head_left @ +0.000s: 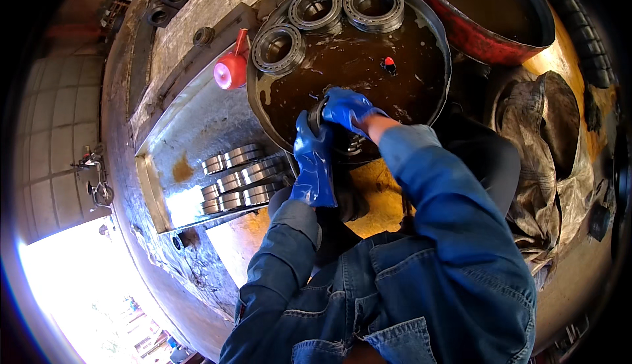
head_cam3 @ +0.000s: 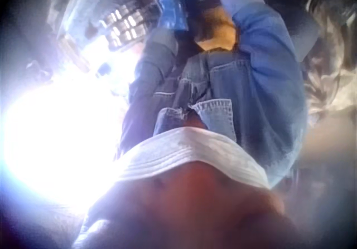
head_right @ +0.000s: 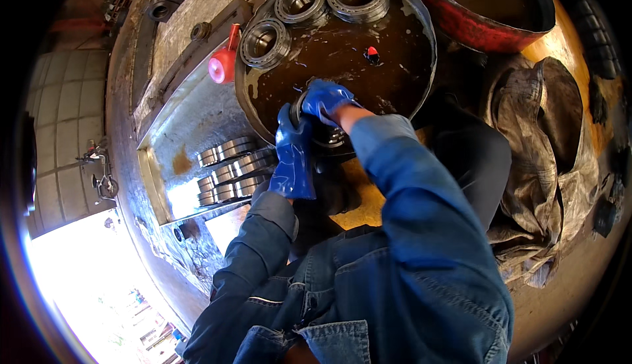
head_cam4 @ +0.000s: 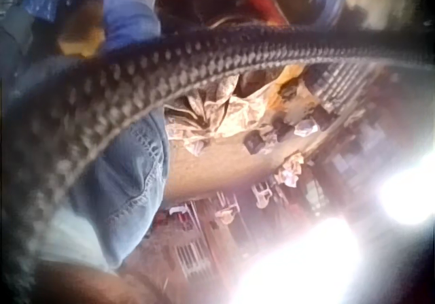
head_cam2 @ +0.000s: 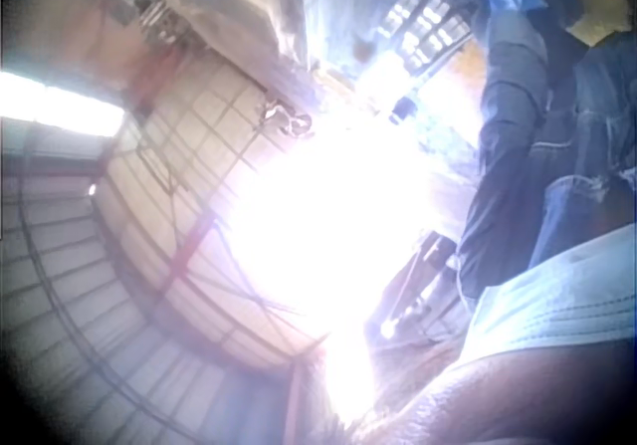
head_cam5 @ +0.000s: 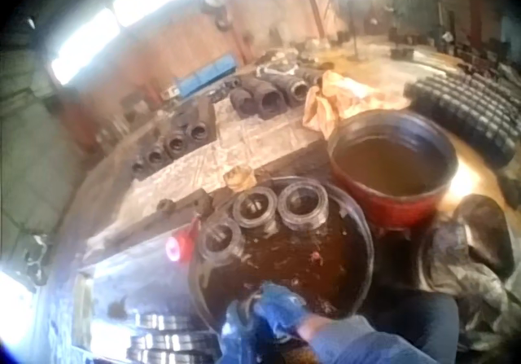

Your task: The person cleans metal bearings by hand in a workshop setting. They dip the bearings into a container of dark liquid, scrub them with a red brush, and wipe them with a yellow cloth. The cleaned bearings are placed on a metal tray next to the work area.

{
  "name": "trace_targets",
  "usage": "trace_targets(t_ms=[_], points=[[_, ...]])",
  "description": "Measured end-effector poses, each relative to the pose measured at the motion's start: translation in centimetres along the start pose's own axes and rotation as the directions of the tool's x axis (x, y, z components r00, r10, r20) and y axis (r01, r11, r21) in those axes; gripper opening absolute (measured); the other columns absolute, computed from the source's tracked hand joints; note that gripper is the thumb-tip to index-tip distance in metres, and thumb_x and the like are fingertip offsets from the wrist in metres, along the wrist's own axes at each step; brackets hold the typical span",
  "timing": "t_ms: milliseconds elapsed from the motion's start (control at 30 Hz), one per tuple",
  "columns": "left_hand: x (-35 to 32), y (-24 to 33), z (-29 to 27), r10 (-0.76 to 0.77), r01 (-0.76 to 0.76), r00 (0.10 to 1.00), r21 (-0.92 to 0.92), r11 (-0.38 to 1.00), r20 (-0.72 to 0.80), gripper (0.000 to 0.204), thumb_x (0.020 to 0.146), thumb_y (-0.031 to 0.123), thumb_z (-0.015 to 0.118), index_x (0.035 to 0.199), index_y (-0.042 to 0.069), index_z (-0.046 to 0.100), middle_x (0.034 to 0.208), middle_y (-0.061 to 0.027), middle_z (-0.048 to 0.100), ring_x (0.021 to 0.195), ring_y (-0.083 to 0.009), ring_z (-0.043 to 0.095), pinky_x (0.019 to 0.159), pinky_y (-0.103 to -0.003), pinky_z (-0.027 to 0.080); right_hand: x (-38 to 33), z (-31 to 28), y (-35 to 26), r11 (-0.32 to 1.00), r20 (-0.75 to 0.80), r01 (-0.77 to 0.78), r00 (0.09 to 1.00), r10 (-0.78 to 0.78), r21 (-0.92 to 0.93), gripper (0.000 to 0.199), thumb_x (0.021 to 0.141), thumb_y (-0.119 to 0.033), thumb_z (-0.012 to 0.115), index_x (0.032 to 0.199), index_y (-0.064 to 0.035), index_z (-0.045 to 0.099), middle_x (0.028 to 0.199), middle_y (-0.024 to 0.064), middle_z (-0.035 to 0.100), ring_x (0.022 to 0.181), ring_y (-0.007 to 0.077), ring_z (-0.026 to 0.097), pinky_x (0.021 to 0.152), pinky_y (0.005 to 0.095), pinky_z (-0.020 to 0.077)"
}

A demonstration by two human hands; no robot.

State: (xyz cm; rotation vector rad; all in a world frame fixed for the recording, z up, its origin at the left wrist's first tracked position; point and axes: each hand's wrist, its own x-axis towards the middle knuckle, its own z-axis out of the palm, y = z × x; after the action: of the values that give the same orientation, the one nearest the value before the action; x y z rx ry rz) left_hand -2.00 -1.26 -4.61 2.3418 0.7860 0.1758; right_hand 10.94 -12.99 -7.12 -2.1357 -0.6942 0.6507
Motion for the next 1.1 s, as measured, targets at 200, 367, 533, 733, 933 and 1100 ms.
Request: trace_targets(t_ms=[200, 367, 533, 733, 933, 1100], points=[[-0.8, -0.2, -0.6, 0.014, -0.015, 1.0, -0.042, 0.999, -0.007, 0.07, 0.089, 0.027, 0.07, 0.149, 0.001, 0.045, 0.12, -0.0298, 0.069, 0.109, -0.0433, 0.07, 0.094, -0.046, 0.056, -3.4, 1.5, -2.3, 0.936, -0.062, -0.336, 0.937, 0.343, 0.102, 0.071, 0.093, -0.04, 0.068, 0.151, -0.0066, 0.046, 0.135, 0.0251, 0.065, 0.123, 0.0412, 0.064, 0.102, 0.0482, 0.0529], [-1.2, 0.9, -1.0, -0.069, 0.075, 0.997, -0.176, 0.982, 0.041, 0.068, 0.09, 0.024, 0.07, 0.148, 0.0, 0.045, 0.117, -0.0302, 0.07, 0.105, -0.0422, 0.071, 0.091, -0.045, 0.058, -7.6, -1.0, -4.7, 0.89, 0.009, -0.452, 0.891, 0.454, -0.059, 0.085, 0.09, -0.045, 0.072, 0.156, -0.0055, 0.036, 0.138, 0.0303, 0.06, 0.128, 0.0431, 0.061, 0.105, 0.0481, 0.0514], [-0.4, 0.4, 0.0, 0.024, -0.025, 0.999, -0.042, 0.999, -0.022, 0.069, 0.089, 0.027, 0.071, 0.148, 0.002, 0.046, 0.114, -0.0323, 0.07, 0.104, -0.0455, 0.071, 0.09, -0.048, 0.058, -0.6, -2.0, -1.5, 0.977, 0.102, 0.112, 0.99, -0.095, -0.179, 0.034, 0.088, -0.025, 0.067, 0.116, -0.0058, 0.068, 0.124, 0.0243, 0.067, 0.112, 0.0418, 0.067, 0.092, 0.0476, 0.0555], [-0.7, 0.1, -0.4, -0.02, 0.019, 1.0, -0.084, 0.996, -0.013, 0.069, 0.088, 0.028, 0.07, 0.148, 0.003, 0.046, 0.114, -0.0305, 0.071, 0.103, -0.0466, 0.071, 0.089, -0.049, 0.058, -6.4, 0.6, -4.9, 0.889, -0.189, -0.427, 0.871, 0.454, 0.165, 0.066, 0.09, -0.044, 0.073, 0.145, -0.0116, 0.054, 0.126, 0.0242, 0.069, 0.115, 0.0424, 0.069, 0.099, 0.0489, 0.055], [-0.9, 0.6, -0.3, -0.039, 0.039, 0.999, -0.025, 0.999, -0.005, 0.068, 0.089, 0.031, 0.07, 0.148, 0.003, 0.047, 0.112, -0.0291, 0.072, 0.101, -0.0436, 0.072, 0.089, -0.048, 0.058, -3.5, -1.2, -2.1, 0.985, 0.062, -0.156, 0.987, 0.151, 0.078, 0.073, 0.087, -0.045, 0.074, 0.143, -0.0065, 0.048, 0.127, 0.0256, 0.067, 0.121, 0.0424, 0.063, 0.104, 0.0471, 0.0499], [-0.5, -0.4, -0.2, 0.036, -0.036, 0.999, 0.011, 0.999, -0.039, 0.07, 0.09, 0.031, 0.07, 0.148, 0.002, 0.046, 0.111, -0.0277, 0.073, 0.099, -0.041, 0.073, 0.088, -0.045, 0.059, 0.5, -1.8, -1.6, 0.992, 0.15, 0.03, 0.988, -0.048, 0.122, 0.037, 0.089, -0.029, 0.067, 0.112, 0.0003, 0.073, 0.119, 0.0241, 0.071, 0.111, 0.0379, 0.069, 0.095, 0.0414, 0.0525]])
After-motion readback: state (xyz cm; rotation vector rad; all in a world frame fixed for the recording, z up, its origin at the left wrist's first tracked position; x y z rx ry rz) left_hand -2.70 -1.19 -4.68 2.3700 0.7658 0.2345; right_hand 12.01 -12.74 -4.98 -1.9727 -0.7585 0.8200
